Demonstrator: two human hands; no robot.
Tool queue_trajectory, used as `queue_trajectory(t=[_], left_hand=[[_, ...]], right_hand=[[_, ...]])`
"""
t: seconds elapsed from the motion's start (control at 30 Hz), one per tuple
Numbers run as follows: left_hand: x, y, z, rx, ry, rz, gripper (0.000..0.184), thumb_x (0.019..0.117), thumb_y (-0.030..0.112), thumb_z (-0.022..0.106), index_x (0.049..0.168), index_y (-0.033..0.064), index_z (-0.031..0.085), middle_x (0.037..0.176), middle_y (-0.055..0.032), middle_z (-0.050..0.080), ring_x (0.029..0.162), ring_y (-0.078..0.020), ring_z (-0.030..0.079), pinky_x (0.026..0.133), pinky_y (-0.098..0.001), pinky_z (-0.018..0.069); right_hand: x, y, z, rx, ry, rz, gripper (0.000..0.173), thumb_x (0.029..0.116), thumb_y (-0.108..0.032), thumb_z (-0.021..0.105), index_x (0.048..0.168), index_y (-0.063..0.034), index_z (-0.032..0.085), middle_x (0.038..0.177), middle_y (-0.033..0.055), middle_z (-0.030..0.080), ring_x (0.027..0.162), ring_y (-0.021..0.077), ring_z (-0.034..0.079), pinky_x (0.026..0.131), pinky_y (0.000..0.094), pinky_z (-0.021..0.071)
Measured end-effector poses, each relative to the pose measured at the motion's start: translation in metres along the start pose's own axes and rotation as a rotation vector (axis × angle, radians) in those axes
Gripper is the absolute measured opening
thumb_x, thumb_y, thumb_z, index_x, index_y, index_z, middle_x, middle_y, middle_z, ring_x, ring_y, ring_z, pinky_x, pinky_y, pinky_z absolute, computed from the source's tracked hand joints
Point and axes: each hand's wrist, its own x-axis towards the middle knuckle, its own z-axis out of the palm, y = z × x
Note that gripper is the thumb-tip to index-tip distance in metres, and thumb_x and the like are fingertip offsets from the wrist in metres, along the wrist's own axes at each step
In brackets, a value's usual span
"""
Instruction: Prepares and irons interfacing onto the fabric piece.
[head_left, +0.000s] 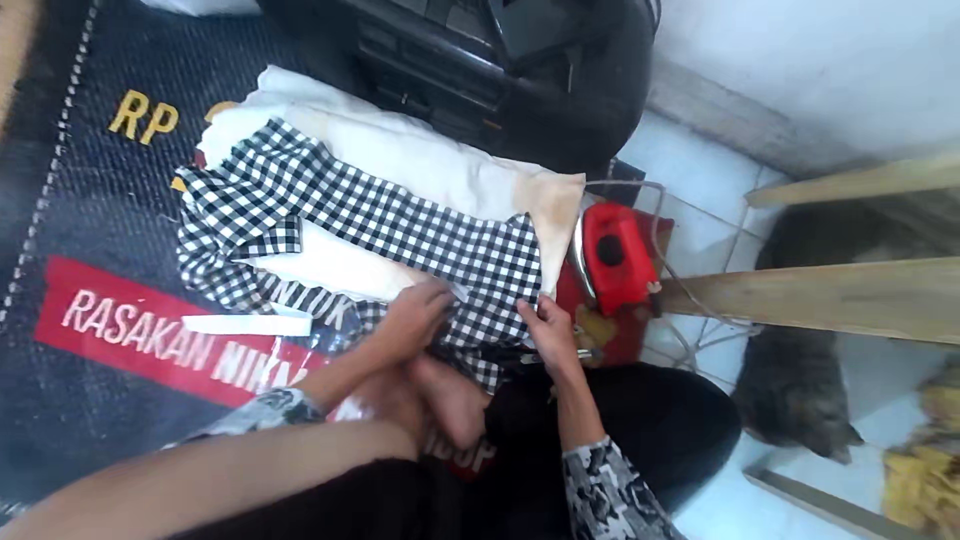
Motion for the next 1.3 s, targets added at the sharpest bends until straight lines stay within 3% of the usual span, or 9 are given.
queue_trajectory(t=[0.2, 0.37, 0.47, 0.6, 0.73, 0.87, 0.97, 1.1, 1.3], left_hand=[[0.006, 0.029, -0.016, -0.021, -0.183, -0.189, 0.054, 0.0874, -0.009, 0.064, 0.141, -0.0015, 0.058, 0.157, -0.0267, 0.04, 0.088, -0.0428, 0.07, 0.074, -0.0555, 0.0577], [0.004, 0.024, -0.01, -0.015, -0.084, -0.148, 0.053, 0.0875, -0.004, 0.063, 0.139, 0.0064, 0.062, 0.155, -0.0347, 0.033, 0.068, -0.0373, 0.068, 0.061, -0.0509, 0.0576], [0.011, 0.022, -0.015, 0.008, -0.153, -0.148, 0.051, 0.0846, -0.003, 0.066, 0.135, 0.0035, 0.064, 0.157, -0.0313, 0.035, 0.077, -0.0402, 0.069, 0.066, -0.0533, 0.0569], [0.026, 0.023, -0.026, 0.059, -0.342, -0.123, 0.057, 0.0854, -0.006, 0.067, 0.142, -0.0019, 0.057, 0.16, -0.0147, 0.042, 0.11, -0.0412, 0.067, 0.08, -0.0581, 0.0559], [0.037, 0.038, -0.065, -0.072, -0.604, -0.248, 0.043, 0.09, -0.002, 0.063, 0.133, 0.0053, 0.067, 0.138, -0.0133, 0.064, 0.115, -0.0391, 0.065, 0.093, -0.0633, 0.0504], [0.024, 0.055, -0.085, -0.323, -1.051, -0.223, 0.022, 0.0962, 0.007, 0.065, 0.116, 0.0047, 0.076, 0.098, -0.0193, 0.073, 0.092, -0.0361, 0.069, 0.086, -0.0604, 0.0514], [0.008, 0.055, -0.063, -0.429, -1.252, -0.155, 0.021, 0.0999, 0.016, 0.066, 0.111, 0.0011, 0.076, 0.1, -0.0186, 0.073, 0.094, -0.033, 0.069, 0.09, -0.0563, 0.0503], [0.003, 0.05, -0.057, -0.45, -1.177, -0.22, 0.029, 0.1008, 0.027, 0.066, 0.101, 0.0, 0.076, 0.09, -0.0165, 0.071, 0.086, -0.0295, 0.067, 0.085, -0.0556, 0.0499], [0.025, 0.034, -0.085, -0.272, -0.806, -0.403, 0.035, 0.1045, 0.028, 0.06, 0.101, -0.0035, 0.073, 0.091, -0.0193, 0.069, 0.089, -0.0336, 0.066, 0.086, -0.0564, 0.0503]], right_hand=[[0.001, -0.012, -0.006, 0.369, -0.02, 0.084, 0.019, 0.1057, -0.016, 0.057, 0.115, -0.002, 0.067, 0.093, 0.0069, 0.069, 0.079, 0.0113, 0.065, 0.071, 0.031, 0.0559], [-0.004, -0.027, -0.015, 0.603, -0.073, 0.2, 0.02, 0.1074, -0.016, 0.052, 0.116, -0.0031, 0.064, 0.092, 0.0071, 0.07, 0.077, 0.013, 0.069, 0.069, 0.0311, 0.0593], [-0.006, -0.032, -0.019, 0.703, -0.091, 0.273, 0.017, 0.1074, -0.016, 0.05, 0.114, -0.0055, 0.062, 0.093, 0.0072, 0.07, 0.08, 0.0144, 0.07, 0.069, 0.0321, 0.0597], [-0.005, -0.036, -0.018, 0.729, -0.087, 0.276, 0.016, 0.1067, -0.015, 0.051, 0.114, -0.006, 0.061, 0.093, 0.0069, 0.069, 0.079, 0.0137, 0.069, 0.068, 0.0314, 0.0597], [0.001, -0.031, -0.017, 0.684, -0.061, 0.234, 0.019, 0.1073, -0.017, 0.051, 0.115, -0.0053, 0.063, 0.092, 0.0059, 0.07, 0.077, 0.0121, 0.069, 0.068, 0.0294, 0.0589], [0.004, -0.018, -0.016, 0.451, -0.029, 0.177, 0.018, 0.105, -0.015, 0.058, 0.114, -0.0011, 0.066, 0.091, 0.0068, 0.069, 0.074, 0.0108, 0.066, 0.067, 0.0286, 0.0565], [0.0, -0.005, -0.016, 0.151, -0.014, 0.134, 0.026, 0.0982, -0.016, 0.07, 0.118, 0.0014, 0.067, 0.097, 0.0104, 0.067, 0.075, 0.0117, 0.059, 0.066, 0.0302, 0.0504], [-0.013, 0.011, -0.011, -0.029, 0.068, 0.052, 0.028, 0.0936, -0.01, 0.075, 0.118, 0.0033, 0.068, 0.101, 0.0138, 0.073, 0.088, 0.0165, 0.068, 0.083, 0.0364, 0.0547], [-0.02, 0.015, -0.005, -0.054, 0.11, -0.001, 0.035, 0.0894, 0.014, 0.056, 0.122, 0.0045, 0.066, 0.104, 0.0152, 0.074, 0.088, 0.0159, 0.07, 0.08, 0.0338, 0.0569]])
